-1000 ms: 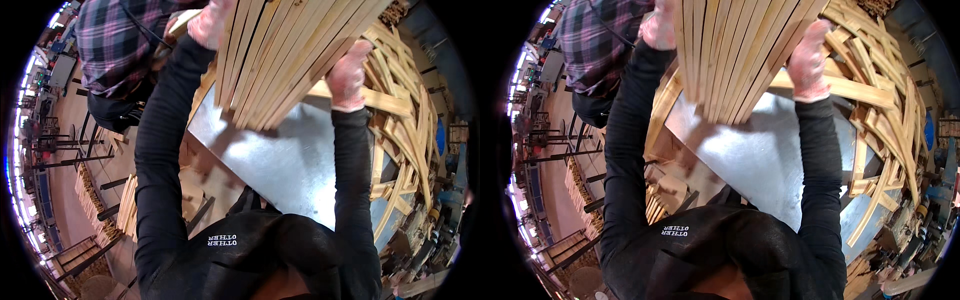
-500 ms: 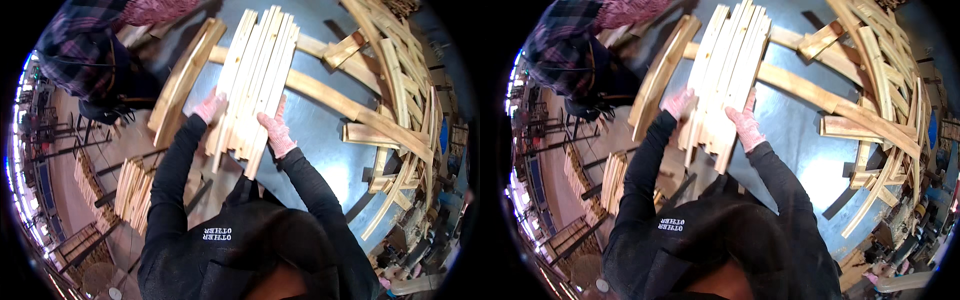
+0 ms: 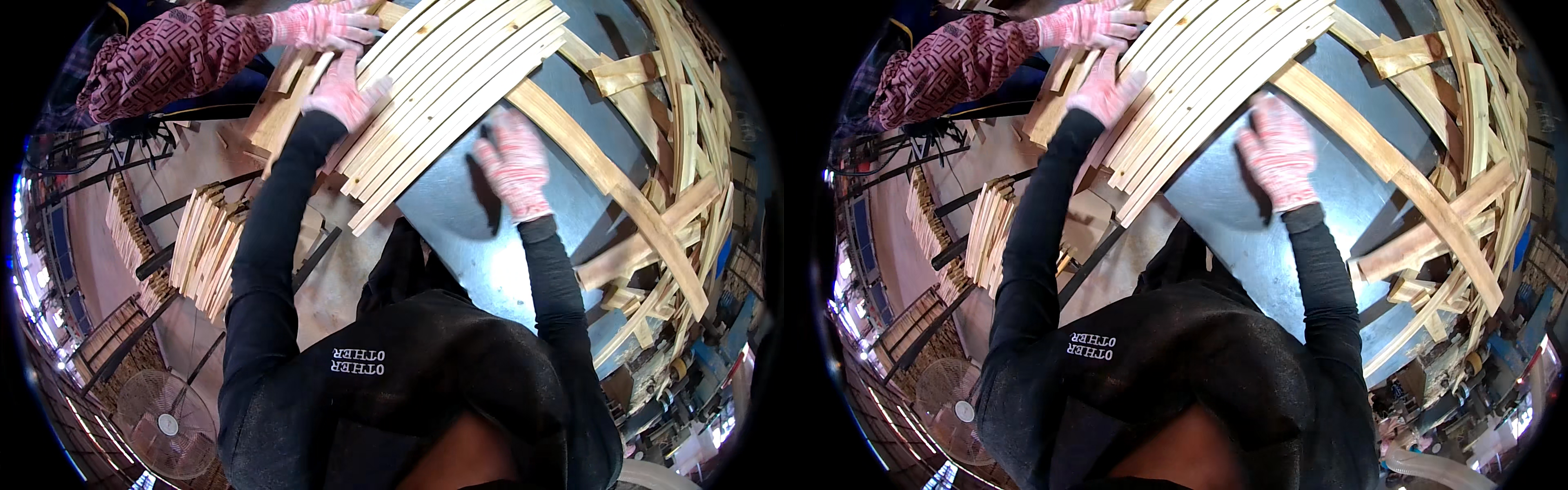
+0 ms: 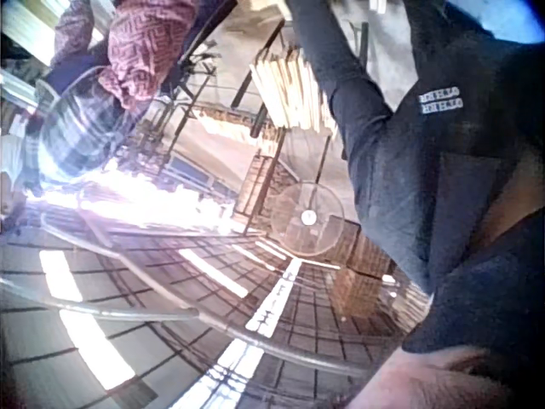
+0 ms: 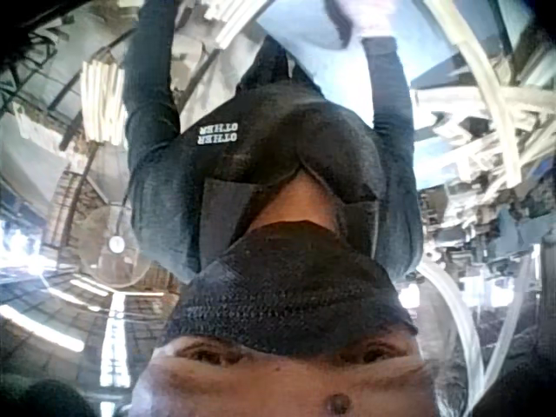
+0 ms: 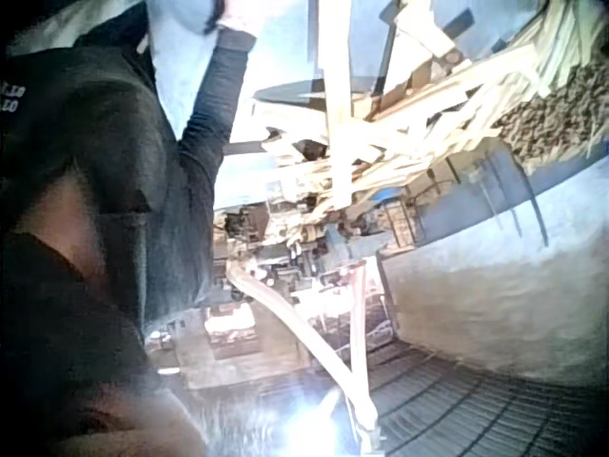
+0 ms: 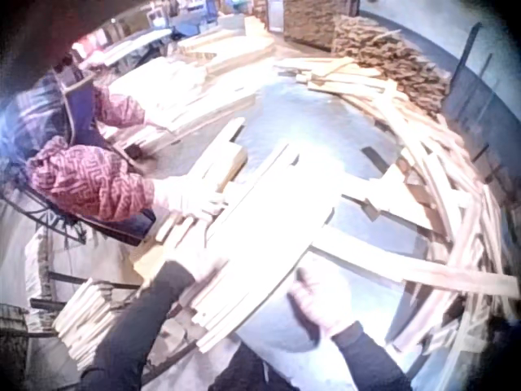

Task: The person sorts and stacks wooden planks on a metal table. They pick up planks from a pile, align them, and place them into neat stacks. Another person is visible working alongside, also handling wood.

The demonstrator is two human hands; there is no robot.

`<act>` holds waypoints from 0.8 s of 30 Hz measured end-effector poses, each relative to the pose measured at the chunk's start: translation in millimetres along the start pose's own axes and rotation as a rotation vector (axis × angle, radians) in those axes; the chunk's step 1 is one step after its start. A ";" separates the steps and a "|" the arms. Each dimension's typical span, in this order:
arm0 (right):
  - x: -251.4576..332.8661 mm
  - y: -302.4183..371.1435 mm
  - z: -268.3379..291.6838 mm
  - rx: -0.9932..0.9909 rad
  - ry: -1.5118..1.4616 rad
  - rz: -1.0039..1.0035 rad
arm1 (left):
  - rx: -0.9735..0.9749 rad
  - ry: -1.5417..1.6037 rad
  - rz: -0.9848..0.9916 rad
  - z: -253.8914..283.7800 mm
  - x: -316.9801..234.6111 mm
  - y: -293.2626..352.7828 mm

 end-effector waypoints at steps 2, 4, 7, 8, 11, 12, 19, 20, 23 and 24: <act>-36.6 -12.3 17.7 -0.115 0.374 -0.264 | 0.248 -0.384 0.078 -0.4 -105.8 9.8; -75.5 -27.4 8.6 0.016 0.433 -0.326 | 0.269 -0.489 -0.014 -34.5 -119.5 52.7; -96.1 -42.1 14.5 0.371 0.274 -0.279 | 0.423 -0.716 0.079 -60.5 -113.0 60.1; -96.0 -44.9 18.9 0.399 0.288 -0.265 | 0.442 -0.705 0.115 -60.8 -109.4 59.6; -95.4 -40.1 31.0 0.470 0.285 -0.268 | 0.369 -0.689 0.058 -58.4 -106.5 64.9; -96.5 -37.6 37.5 0.481 0.289 -0.271 | 0.359 -0.682 0.048 -57.9 -106.0 66.0; -140.2 25.7 95.5 0.555 0.407 -0.316 | 0.322 -0.676 0.043 -61.4 -100.0 69.1; -153.8 42.5 102.9 0.561 0.411 -0.344 | 0.306 -0.708 0.032 -65.6 -93.8 67.3; -185.6 103.0 136.5 0.643 0.419 -0.447 | 0.379 -0.880 0.209 -69.8 -105.0 49.4; -189.6 123.7 150.1 0.673 0.369 -0.506 | 0.368 -0.874 0.237 -69.7 -107.8 48.8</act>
Point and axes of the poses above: each hand's wrist, its own y-axis away from the middle knuckle, its own z-axis out of the back of the hand, x = y × z, the point moved 3 cm from there along -y, towards the middle knuckle, and after that the axes turned 11 degrees about y, right-handed, at the moved point
